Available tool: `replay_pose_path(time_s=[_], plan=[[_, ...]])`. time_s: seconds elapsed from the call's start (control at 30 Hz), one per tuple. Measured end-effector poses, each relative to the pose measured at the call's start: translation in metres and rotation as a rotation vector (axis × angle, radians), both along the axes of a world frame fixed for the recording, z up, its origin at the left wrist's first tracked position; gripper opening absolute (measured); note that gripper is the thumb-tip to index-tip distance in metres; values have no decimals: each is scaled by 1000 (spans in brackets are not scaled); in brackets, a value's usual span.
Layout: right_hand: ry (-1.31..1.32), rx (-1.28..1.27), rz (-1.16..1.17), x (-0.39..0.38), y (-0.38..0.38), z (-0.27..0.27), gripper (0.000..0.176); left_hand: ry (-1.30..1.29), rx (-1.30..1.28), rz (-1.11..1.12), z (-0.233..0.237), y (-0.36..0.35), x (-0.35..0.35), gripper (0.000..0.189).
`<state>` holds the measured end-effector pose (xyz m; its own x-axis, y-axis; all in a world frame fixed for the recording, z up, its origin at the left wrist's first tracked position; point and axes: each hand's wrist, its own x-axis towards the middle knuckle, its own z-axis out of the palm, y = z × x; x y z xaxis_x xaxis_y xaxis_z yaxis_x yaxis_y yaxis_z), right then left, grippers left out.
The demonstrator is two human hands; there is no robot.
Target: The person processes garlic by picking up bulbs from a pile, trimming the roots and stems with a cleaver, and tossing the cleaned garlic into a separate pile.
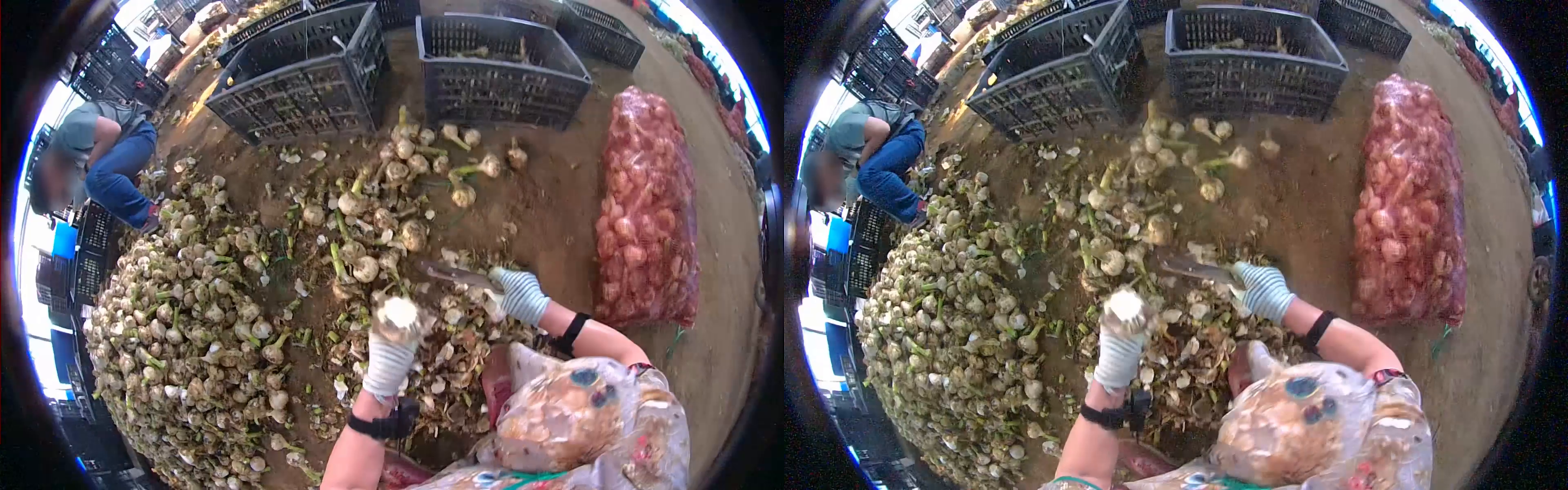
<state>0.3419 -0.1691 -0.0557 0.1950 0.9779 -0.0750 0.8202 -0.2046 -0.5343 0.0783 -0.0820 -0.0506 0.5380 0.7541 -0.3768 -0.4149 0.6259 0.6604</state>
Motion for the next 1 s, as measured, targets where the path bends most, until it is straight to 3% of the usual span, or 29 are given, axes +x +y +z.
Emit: replay_pose_path(time_s=[0.03,0.07,0.1,0.13,0.17,0.2,0.27,0.3,0.33,0.37,0.4,0.43,0.47,0.5,0.53,0.57,0.6,0.63,0.7,0.73,0.77,0.8,0.83,0.93,0.97,1.0], plan=[[180,27,-54,-13,-6,1,19,-37,-43,-7,9,8,-2,30],[339,68,-102,-19,-3,7,18,454,361,15,23,10,1,34],[265,272,6,-31,-3,19,17,303,-10,-74,45,18,-2,44],[280,312,126,-43,-4,33,9,256,-36,49,48,16,4,47],[222,255,284,-50,-1,49,8,106,-414,15,56,12,7,43],[163,201,441,-56,3,59,6,56,-470,-29,43,5,6,48],[36,179,412,-67,12,52,13,102,-327,-112,-17,-11,-3,60],[1,140,434,-65,19,49,11,193,-183,-154,-44,-14,-5,66],[4,176,435,-63,24,50,11,409,202,-360,-45,-16,-6,59],[14,211,435,-62,26,51,11,798,735,-561,-47,-17,-6,53],[22,247,436,-63,27,50,12,1075,1137,-597,-49,-19,-7,48],[-26,246,426,-64,27,49,12,1082,1234,-469,-111,-28,-5,42],[-44,205,424,-65,28,48,11,980,1124,-358,-122,-31,-3,41],[-64,163,422,-64,30,47,10,867,1022,-244,-102,-29,6,39],[-83,121,418,-62,32,46,9,668,570,-273,-79,-27,4,39],[25,174,402,-54,30,27,12,337,-45,-66,-23,-19,10,40],[32,2,236,-45,28,12,15,193,-488,195,34,-10,16,43],[-7,-25,100,-32,19,-5,16,-546,-211,-15,-17,7,-5,42],[-53,36,-60,3,6,-27,15,187,319,310,80,64,-32,48],[-38,94,-91,9,-8,-40,14,614,578,464,136,82,-48,34],[52,-9,-117,8,-8,-20,10,375,525,616,147,114,-91,39],[153,60,-179,8,-7,-26,7,129,487,757,159,145,-134,44],[254,136,-236,7,-6,-31,4,-93,368,966,182,145,-126,49],[167,27,-127,-6,-1,-15,19,785,652,736,141,127,-82,41],[172,14,-111,-13,5,1,25,926,756,408,59,147,-112,56],[-12,-118,31,-12,6,9,29,1028,899,88,-21,168,-141,74]])
